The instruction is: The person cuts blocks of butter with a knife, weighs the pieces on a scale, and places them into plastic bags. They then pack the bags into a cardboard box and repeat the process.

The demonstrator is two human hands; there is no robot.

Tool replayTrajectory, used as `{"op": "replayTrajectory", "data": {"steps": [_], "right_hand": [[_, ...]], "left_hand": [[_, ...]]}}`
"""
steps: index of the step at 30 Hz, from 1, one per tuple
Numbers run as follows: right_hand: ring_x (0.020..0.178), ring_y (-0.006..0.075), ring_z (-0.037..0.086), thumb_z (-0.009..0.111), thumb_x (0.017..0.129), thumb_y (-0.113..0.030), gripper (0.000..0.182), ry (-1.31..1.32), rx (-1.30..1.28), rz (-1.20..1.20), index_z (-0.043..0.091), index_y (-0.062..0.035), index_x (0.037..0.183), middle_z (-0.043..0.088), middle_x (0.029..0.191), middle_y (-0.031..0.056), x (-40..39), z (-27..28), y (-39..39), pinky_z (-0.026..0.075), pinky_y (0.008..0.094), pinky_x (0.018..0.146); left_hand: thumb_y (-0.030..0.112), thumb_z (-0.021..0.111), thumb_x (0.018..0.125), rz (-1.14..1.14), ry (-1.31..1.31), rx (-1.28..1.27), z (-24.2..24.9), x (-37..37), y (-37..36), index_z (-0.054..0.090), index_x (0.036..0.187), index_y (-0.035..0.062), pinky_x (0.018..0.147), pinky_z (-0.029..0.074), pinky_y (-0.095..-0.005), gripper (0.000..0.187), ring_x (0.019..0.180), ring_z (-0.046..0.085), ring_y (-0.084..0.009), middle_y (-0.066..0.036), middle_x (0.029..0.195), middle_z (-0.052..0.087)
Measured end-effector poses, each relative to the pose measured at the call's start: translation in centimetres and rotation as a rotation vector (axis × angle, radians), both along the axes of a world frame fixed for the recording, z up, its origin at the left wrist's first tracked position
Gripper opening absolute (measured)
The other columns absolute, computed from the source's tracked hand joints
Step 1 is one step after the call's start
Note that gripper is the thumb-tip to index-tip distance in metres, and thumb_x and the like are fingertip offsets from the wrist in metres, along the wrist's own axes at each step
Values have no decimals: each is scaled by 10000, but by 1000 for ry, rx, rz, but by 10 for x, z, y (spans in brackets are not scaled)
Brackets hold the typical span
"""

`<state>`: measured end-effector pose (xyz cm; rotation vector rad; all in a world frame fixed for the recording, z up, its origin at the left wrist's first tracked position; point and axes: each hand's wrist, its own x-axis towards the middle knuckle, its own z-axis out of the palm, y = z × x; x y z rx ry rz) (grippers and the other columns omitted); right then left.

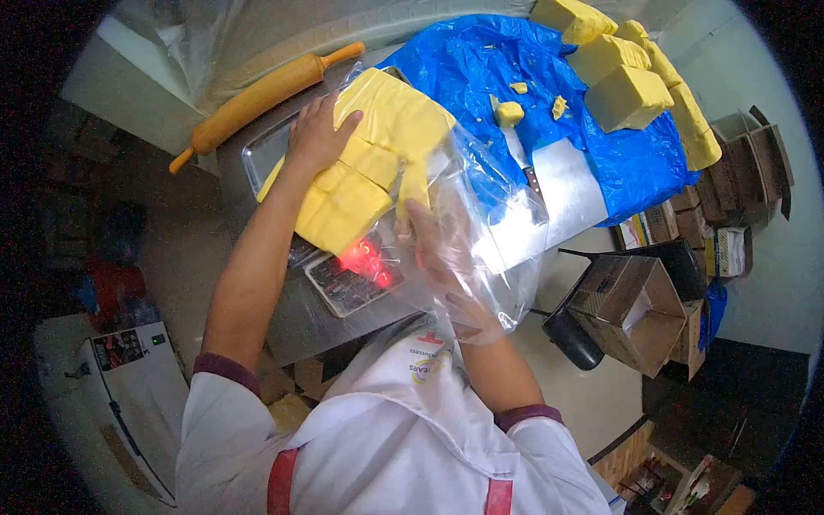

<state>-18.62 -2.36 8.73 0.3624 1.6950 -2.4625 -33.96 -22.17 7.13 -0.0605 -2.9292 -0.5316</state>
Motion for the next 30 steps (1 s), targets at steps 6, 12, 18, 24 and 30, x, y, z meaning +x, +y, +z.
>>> {"op": "replayTrajectory", "data": {"steps": [6,12,18,24,30], "right_hand": [[804,143,600,636,912,-174,335,212,489,-25,561,-32,1206,605,1042,77,11,-8,26,502,284,651],[921,144,600,681,884,-151,376,91,-10,-17,546,-42,1217,595,1060,88,29,7,33,529,270,694],[858,118,605,680,886,-96,282,67,14,-116,548,-49,1132,597,1046,71,19,8,34,528,251,675],[858,92,587,670,908,-164,249,62,128,-98,575,-37,1099,620,934,46,7,-11,37,487,222,657],[921,146,582,706,880,-183,367,189,381,-181,567,-4,1169,607,1013,71,-13,-21,32,458,243,739]], "left_hand": [[573,496,910,6,-19,-1,2,2,1,418,1404,76,1062,328,-487,706,1305,415,-326,-153,1389,469],[575,492,910,16,-16,-5,1,1,1,426,1397,73,1065,321,-498,703,1306,414,-328,-157,1389,469],[580,488,909,11,-5,3,-2,0,1,427,1394,70,1068,321,-495,707,1306,412,-333,-153,1394,466],[567,493,908,14,-25,-4,1,0,1,422,1397,69,1064,320,-493,701,1307,408,-326,-153,1393,464],[584,480,910,18,-31,-9,0,-1,1,416,1404,74,1062,326,-499,713,1299,416,-331,-155,1389,466]]}}
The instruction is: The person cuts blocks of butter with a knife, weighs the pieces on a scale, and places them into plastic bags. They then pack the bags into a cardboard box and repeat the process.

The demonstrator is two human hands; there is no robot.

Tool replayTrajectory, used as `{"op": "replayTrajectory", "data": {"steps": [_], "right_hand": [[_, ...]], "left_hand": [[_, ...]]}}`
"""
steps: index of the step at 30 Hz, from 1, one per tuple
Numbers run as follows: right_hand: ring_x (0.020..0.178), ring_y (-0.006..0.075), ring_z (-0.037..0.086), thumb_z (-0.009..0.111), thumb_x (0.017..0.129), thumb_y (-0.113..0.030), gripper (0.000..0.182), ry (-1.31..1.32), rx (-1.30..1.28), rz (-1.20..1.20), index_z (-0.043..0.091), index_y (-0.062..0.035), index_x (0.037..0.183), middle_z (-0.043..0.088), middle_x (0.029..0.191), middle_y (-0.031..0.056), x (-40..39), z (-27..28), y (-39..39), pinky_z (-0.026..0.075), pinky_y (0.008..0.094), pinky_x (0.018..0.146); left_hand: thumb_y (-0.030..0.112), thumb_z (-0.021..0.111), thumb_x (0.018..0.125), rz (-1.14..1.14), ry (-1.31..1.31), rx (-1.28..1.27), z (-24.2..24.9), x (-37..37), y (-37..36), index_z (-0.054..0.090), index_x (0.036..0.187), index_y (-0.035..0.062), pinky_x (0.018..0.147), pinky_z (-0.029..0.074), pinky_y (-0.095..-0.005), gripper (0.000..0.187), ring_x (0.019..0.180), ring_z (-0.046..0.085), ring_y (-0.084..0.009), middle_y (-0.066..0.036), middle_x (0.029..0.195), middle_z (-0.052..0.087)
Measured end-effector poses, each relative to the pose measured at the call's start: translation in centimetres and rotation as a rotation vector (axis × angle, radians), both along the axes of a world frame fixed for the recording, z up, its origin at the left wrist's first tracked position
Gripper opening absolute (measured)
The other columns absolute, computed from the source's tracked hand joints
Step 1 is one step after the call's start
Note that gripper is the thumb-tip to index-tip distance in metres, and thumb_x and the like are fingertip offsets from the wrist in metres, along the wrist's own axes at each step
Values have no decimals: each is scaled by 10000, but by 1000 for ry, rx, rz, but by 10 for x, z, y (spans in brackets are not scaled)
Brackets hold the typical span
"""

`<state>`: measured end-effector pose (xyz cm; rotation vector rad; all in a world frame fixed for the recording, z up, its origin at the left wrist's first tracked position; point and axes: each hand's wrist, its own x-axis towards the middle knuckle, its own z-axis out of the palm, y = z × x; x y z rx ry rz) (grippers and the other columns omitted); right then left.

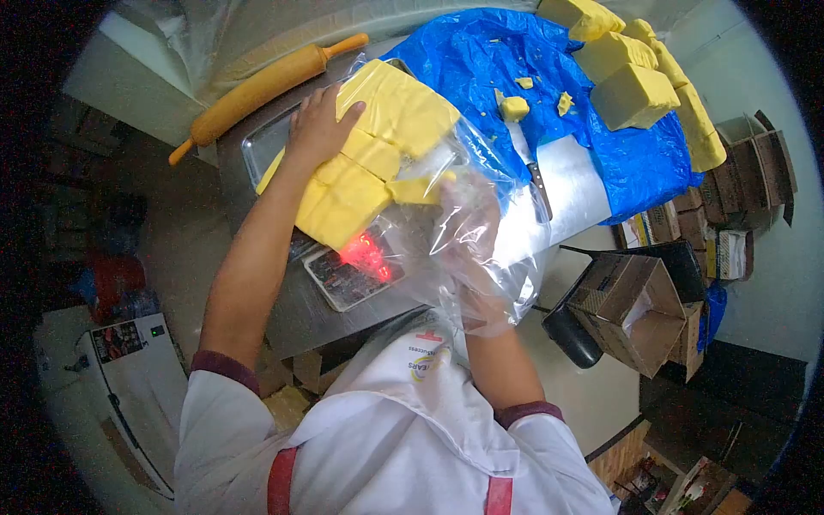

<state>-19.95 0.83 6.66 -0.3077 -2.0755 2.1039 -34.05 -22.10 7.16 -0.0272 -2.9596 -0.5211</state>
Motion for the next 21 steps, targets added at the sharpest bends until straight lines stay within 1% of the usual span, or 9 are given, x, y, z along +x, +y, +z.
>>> {"op": "replayTrajectory", "data": {"steps": [2,5,8,11,14,17,20,21], "right_hand": [[949,160,577,706,871,-154,393,-7,32,-103,548,0,1196,589,1078,90,-5,-13,-3,460,261,773],[941,136,598,647,919,-140,348,-24,-379,-127,535,-22,1226,604,1106,62,-8,-12,-20,503,258,762],[976,144,599,650,905,-89,376,111,-449,-77,507,-22,1247,598,1132,70,2,2,-29,509,263,789],[994,137,597,666,887,-59,427,133,-463,-70,485,-29,1272,589,1160,64,-2,4,-29,506,260,814],[990,136,597,671,885,-67,409,129,-522,-56,490,-44,1251,587,1140,50,1,0,-20,507,261,823],[880,125,561,663,889,-85,372,65,-601,-168,504,-36,1222,574,1057,56,5,4,-30,462,253,766],[902,141,549,669,883,-102,331,80,-392,-141,520,-31,1170,554,1043,60,-2,-8,-31,449,254,800],[920,149,545,672,883,-115,326,63,-280,-107,524,-31,1161,547,1044,62,-7,-7,-33,446,258,812]], "left_hand": [[587,477,910,7,24,-2,-1,1,1,420,1402,73,1058,330,-501,714,1291,423,-331,-155,1379,472],[591,476,909,-2,15,3,-1,0,0,423,1401,76,1056,332,-501,714,1286,428,-329,-157,1372,475],[596,477,906,4,20,-14,-3,-1,0,424,1403,83,1053,335,-499,716,1283,431,-328,-156,1366,479],[598,478,905,-2,30,1,-4,-1,0,426,1402,86,1049,338,-497,716,1281,433,-328,-152,1363,482],[598,476,905,-4,33,-14,-3,-1,0,429,1399,88,1046,340,-497,712,1278,435,-327,-148,1353,489],[601,474,905,5,66,-6,-6,-1,0,426,1402,94,1045,340,-497,711,1277,436,-327,-145,1346,493],[599,473,906,1,45,-9,-5,-1,0,427,1398,93,1049,336,-496,707,1280,433,-324,-146,1343,495],[598,473,907,0,55,-8,-6,-1,0,428,1395,91,1050,335,-496,706,1279,432,-323,-145,1344,494]]}}
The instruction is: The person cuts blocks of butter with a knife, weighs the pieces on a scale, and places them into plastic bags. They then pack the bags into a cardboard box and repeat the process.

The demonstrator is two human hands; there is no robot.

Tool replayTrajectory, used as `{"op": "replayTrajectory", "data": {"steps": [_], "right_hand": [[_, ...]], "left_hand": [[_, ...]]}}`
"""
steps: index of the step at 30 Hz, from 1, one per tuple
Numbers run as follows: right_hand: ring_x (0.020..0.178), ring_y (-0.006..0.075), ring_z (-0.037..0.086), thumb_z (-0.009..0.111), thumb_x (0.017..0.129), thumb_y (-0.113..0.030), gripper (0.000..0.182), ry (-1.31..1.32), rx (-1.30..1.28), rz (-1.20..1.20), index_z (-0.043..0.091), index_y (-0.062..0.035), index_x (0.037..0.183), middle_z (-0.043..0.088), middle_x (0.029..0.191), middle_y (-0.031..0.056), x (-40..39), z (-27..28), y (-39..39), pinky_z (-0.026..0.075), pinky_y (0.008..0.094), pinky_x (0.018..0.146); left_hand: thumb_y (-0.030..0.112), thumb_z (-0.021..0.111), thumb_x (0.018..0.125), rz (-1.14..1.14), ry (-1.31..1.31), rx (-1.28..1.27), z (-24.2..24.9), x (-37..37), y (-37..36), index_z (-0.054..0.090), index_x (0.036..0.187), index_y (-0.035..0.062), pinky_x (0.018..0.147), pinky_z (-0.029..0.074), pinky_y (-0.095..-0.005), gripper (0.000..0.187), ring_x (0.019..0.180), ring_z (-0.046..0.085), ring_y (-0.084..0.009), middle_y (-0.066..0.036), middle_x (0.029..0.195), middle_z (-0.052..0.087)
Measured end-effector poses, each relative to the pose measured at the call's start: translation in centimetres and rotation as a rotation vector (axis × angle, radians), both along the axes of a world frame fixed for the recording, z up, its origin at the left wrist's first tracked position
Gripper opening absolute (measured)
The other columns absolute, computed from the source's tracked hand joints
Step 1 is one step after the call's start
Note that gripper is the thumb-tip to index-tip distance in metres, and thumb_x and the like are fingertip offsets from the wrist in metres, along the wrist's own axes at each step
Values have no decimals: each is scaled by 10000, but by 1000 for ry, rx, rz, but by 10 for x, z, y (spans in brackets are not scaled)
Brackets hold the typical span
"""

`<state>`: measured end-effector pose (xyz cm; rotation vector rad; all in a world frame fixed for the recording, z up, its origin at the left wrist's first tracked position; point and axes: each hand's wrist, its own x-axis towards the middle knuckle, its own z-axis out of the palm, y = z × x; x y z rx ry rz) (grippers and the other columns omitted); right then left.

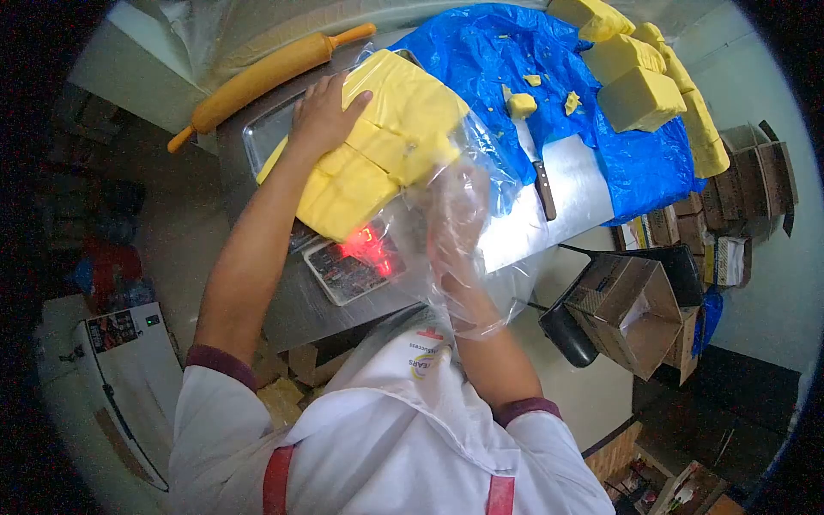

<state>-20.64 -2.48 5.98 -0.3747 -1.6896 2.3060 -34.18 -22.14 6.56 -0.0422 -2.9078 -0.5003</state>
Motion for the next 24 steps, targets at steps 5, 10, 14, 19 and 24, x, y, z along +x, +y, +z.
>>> {"op": "replayTrajectory", "data": {"steps": [5,10,14,19,24], "right_hand": [[1006,180,521,684,883,-161,329,-15,218,-1,540,-23,1146,521,1070,80,-17,-2,-10,437,296,867],[832,144,575,637,922,-190,321,-75,123,26,512,-42,1178,547,1053,74,17,20,8,497,277,657],[728,130,569,650,913,-242,263,-193,-55,75,537,-57,1062,558,916,43,24,39,-3,488,281,541],[861,155,596,657,903,-238,353,-47,10,101,532,-49,1174,591,1041,79,28,13,-9,516,292,694],[998,194,606,635,891,-74,442,-31,-155,284,491,-11,1304,585,1172,108,31,26,-7,515,303,827]], "left_hand": [[596,471,908,-6,-8,-4,-1,-2,-1,433,1387,83,1051,332,-495,703,1279,430,-318,-140,1347,493],[571,489,908,-2,-22,29,2,1,0,423,1398,71,1051,324,-486,703,1299,411,-312,-140,1382,473],[559,498,907,-4,-48,22,5,1,0,423,1398,66,1051,319,-487,700,1308,402,-309,-141,1394,465],[565,493,907,-1,-51,24,5,2,1,426,1396,69,1057,317,-493,701,1305,405,-313,-144,1385,468],[546,503,908,-3,-17,30,4,2,1,427,1391,62,1045,319,-496,688,1309,397,-310,-142,1398,453]]}}
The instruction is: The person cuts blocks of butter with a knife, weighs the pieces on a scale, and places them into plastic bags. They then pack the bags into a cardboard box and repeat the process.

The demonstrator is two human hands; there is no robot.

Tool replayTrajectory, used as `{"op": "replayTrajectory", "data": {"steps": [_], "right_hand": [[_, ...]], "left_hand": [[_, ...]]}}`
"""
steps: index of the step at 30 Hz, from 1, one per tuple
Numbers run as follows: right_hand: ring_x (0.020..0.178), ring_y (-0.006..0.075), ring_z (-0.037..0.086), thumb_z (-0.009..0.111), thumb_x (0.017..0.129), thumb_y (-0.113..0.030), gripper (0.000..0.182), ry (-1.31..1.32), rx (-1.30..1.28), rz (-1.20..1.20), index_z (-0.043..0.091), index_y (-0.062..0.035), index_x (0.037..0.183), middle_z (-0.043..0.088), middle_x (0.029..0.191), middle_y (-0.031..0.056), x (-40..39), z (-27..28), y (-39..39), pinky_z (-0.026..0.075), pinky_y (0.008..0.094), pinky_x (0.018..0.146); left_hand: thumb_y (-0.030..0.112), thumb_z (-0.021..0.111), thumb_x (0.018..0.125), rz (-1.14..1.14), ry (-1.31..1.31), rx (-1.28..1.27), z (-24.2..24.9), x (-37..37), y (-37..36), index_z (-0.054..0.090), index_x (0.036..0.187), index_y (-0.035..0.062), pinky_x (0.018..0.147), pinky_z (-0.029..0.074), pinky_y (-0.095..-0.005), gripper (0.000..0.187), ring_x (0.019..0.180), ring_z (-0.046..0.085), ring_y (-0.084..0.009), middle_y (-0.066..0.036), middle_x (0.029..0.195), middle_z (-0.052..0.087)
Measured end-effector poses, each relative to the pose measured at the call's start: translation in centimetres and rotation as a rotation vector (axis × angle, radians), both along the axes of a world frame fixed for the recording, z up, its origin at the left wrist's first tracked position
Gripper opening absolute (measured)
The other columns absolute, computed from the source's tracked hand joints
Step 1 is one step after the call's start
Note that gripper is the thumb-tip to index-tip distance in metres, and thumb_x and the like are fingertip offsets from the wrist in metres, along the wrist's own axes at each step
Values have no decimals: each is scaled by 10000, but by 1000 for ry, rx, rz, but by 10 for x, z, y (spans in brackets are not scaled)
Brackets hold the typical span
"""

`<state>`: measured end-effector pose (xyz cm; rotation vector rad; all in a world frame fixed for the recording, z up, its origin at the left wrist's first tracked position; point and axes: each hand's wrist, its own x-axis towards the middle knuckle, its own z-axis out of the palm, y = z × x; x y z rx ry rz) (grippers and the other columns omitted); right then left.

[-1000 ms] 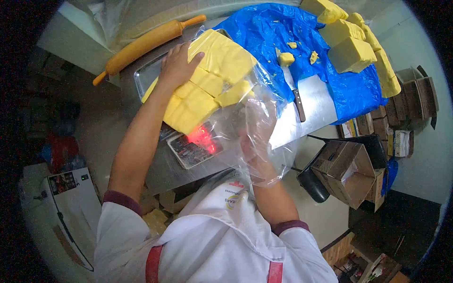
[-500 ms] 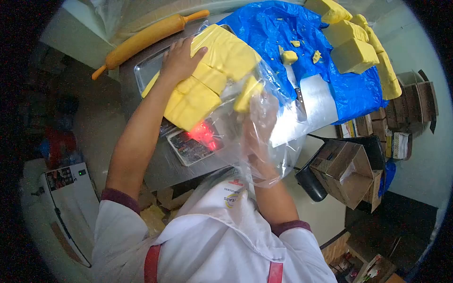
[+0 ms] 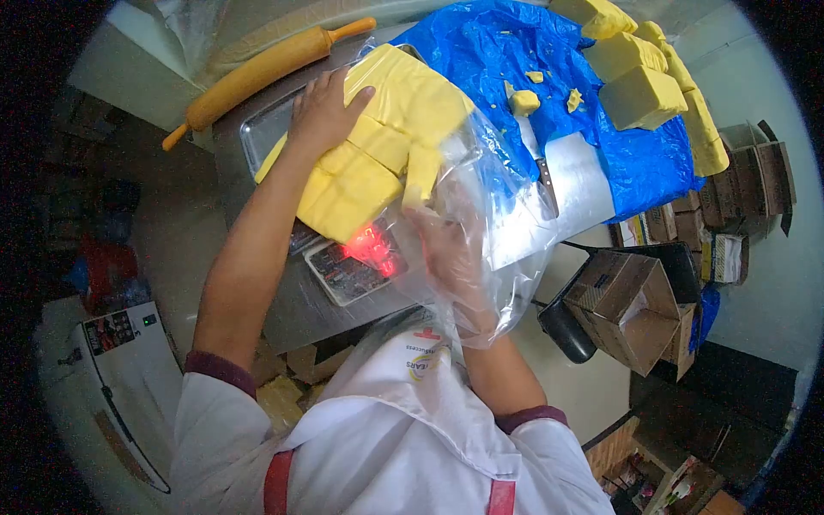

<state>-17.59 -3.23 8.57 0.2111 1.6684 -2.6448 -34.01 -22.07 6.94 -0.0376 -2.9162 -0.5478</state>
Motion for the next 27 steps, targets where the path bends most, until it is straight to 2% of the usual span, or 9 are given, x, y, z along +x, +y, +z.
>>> {"op": "replayTrajectory", "data": {"steps": [2,5,8,14,18,22,25,26,27], "right_hand": [[989,192,610,626,873,4,439,41,-91,-3,497,4,1293,578,1191,109,-4,-18,4,523,301,810],[1021,172,594,671,841,35,489,-84,351,10,516,53,1305,596,1225,107,-7,-10,2,514,303,860],[963,159,600,675,842,31,432,-46,254,-72,546,75,1252,611,1181,112,-12,-11,-5,527,297,814],[961,183,597,674,845,25,400,-31,478,-160,549,94,1219,607,1129,117,-25,-14,-10,528,302,811],[924,173,593,667,853,24,376,0,349,-123,549,86,1204,608,1073,103,-28,-24,-6,519,288,798],[867,145,585,658,866,12,331,124,542,-28,566,44,1183,612,979,71,-21,-36,12,501,268,761],[721,140,559,663,883,-90,151,201,729,-162,589,19,957,608,829,65,-11,-35,14,464,290,628],[655,141,547,665,890,-139,170,208,780,-246,597,12,850,606,765,66,-7,-34,11,448,302,566],[626,130,535,677,889,-161,185,204,713,-186,605,4,846,596,742,50,-3,-12,4,430,289,540]], "left_hand": [[545,503,908,5,5,-3,0,1,1,427,1389,61,1044,321,-497,687,1311,394,-310,-142,1403,446],[588,487,903,0,9,3,-1,0,0,436,1391,84,1058,325,-500,703,1285,427,-325,-148,1366,483],[581,496,900,-14,-3,5,0,-1,-2,454,1377,80,1049,336,-502,693,1276,436,-329,-151,1353,493],[572,497,903,-30,9,8,1,1,-2,478,1354,71,1033,355,-500,675,1262,442,-336,-155,1336,504],[539,509,903,-16,-11,-11,2,1,1,457,1362,51,1039,343,-486,673,1279,425,-320,-146,1339,502],[545,503,903,15,-18,-29,3,2,3,449,1368,48,1039,340,-490,683,1283,421,-322,-154,1341,499],[549,500,902,33,0,-9,4,1,3,445,1368,43,1038,338,-499,690,1279,425,-332,-158,1341,499],[550,500,902,34,1,2,3,3,3,445,1368,41,1038,338,-502,692,1277,428,-336,-160,1341,500],[559,496,904,44,12,-8,1,5,2,446,1371,52,1041,339,-503,691,1276,429,-339,-159,1347,497]]}}
